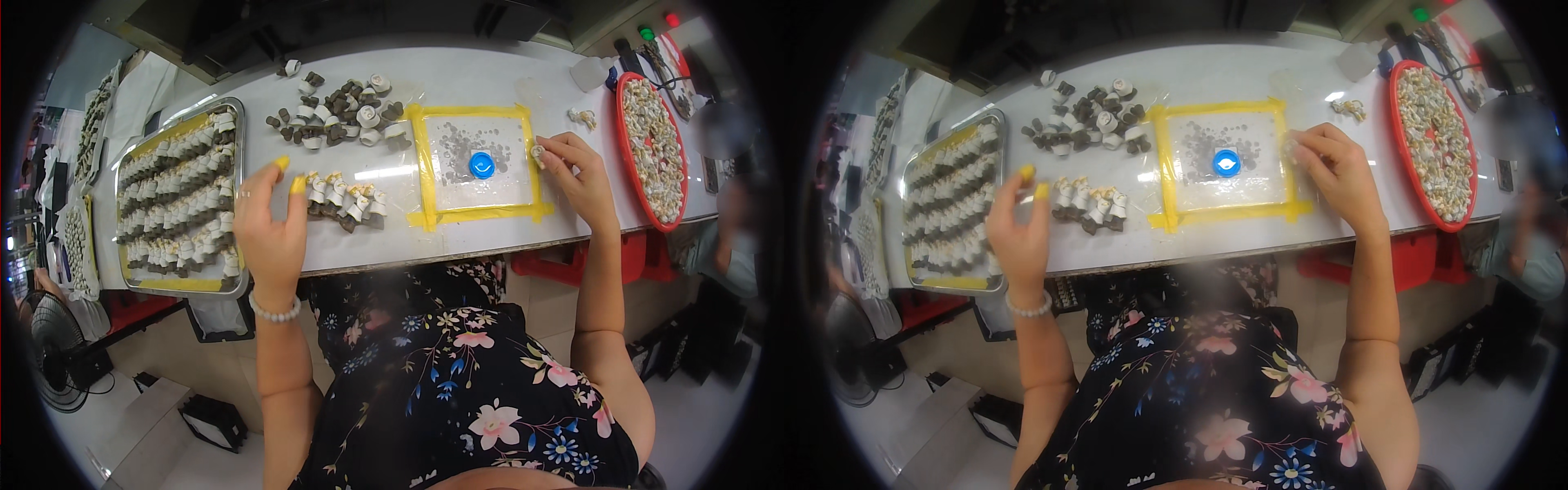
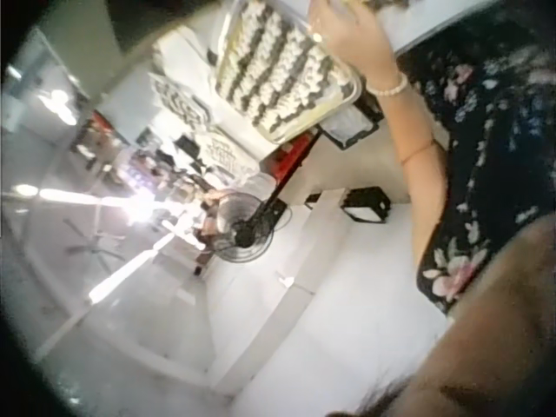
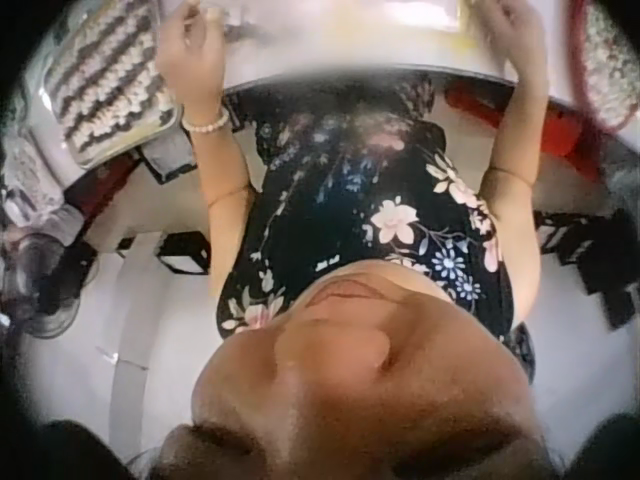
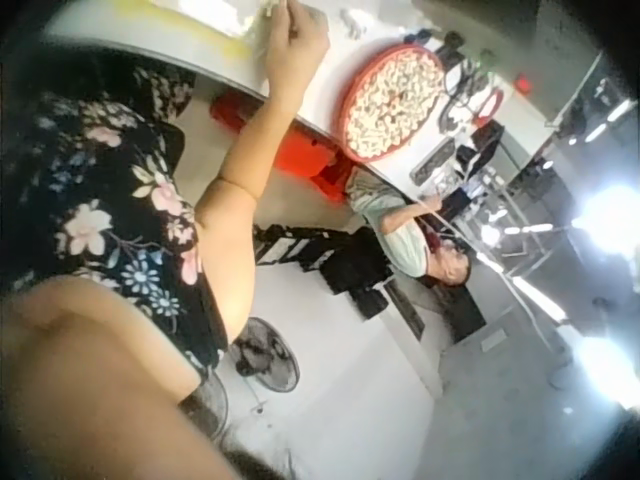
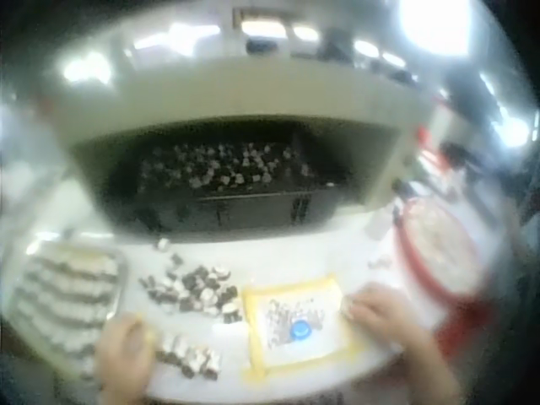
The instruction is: The person assembles figurines by dipping figurine heads in glue, attaching them onto figurine bodies by hand, placing the assembled figurines onto a tray, and retrieving more figurine parts from a heating chamber.
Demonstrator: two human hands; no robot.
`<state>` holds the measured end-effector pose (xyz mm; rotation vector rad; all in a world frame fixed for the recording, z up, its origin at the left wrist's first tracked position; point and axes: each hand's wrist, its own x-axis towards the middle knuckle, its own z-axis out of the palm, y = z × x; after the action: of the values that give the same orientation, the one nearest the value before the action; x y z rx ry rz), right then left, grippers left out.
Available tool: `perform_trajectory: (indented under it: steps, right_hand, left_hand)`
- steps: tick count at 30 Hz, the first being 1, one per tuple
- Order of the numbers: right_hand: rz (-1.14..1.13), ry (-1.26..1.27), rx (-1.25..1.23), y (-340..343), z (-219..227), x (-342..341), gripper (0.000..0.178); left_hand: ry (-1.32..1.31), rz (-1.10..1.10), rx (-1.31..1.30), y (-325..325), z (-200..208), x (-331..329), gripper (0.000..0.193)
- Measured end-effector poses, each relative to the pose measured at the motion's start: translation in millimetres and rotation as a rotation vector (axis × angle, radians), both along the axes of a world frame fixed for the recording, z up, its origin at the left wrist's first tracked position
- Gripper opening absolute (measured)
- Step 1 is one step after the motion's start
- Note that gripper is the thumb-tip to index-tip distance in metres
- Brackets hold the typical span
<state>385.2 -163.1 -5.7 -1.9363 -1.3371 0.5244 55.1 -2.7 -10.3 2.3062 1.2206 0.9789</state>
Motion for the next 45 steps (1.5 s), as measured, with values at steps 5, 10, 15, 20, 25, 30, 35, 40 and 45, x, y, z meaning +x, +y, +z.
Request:
perform_trajectory:
  steps: [5,10,15,20,25,30,35,40,45]
  right_hand:
    - [0.021,-0.189,-0.076,1,8,-10,0.026]
    - [0.033,-0.306,-0.041,2,7,-15,0.027]
    - [0.039,-0.327,-0.029,1,6,-13,0.028]
    - [0.143,-0.095,0.074,6,10,-20,0.023]
    - [0.253,-0.103,0.122,19,9,-37,0.021]
    - [0.347,-0.293,0.112,32,11,-36,0.020]
    - [0.421,-0.446,0.054,36,19,-39,0.018]
    - [0.480,-0.629,-0.030,38,20,-42,0.013]
    - [0.483,-0.670,-0.015,39,21,-43,0.011]
  left_hand:
    - [0.209,-0.107,-0.020,37,-1,22,0.029]
    - [0.256,-0.107,-0.195,42,5,30,0.031]
    - [0.177,-0.172,-0.182,45,3,32,0.026]
    - [0.223,-0.129,0.018,43,-3,29,0.028]
    - [-0.361,-0.211,-0.225,34,-5,24,0.026]
    - [-0.895,-0.452,-0.647,12,-3,20,0.025]
    - [-1.117,-0.510,-0.908,-21,1,30,0.025]
    - [-1.183,-0.428,-1.114,-49,6,52,0.028]
    - [-1.139,-0.537,-1.212,-62,-6,57,0.031]
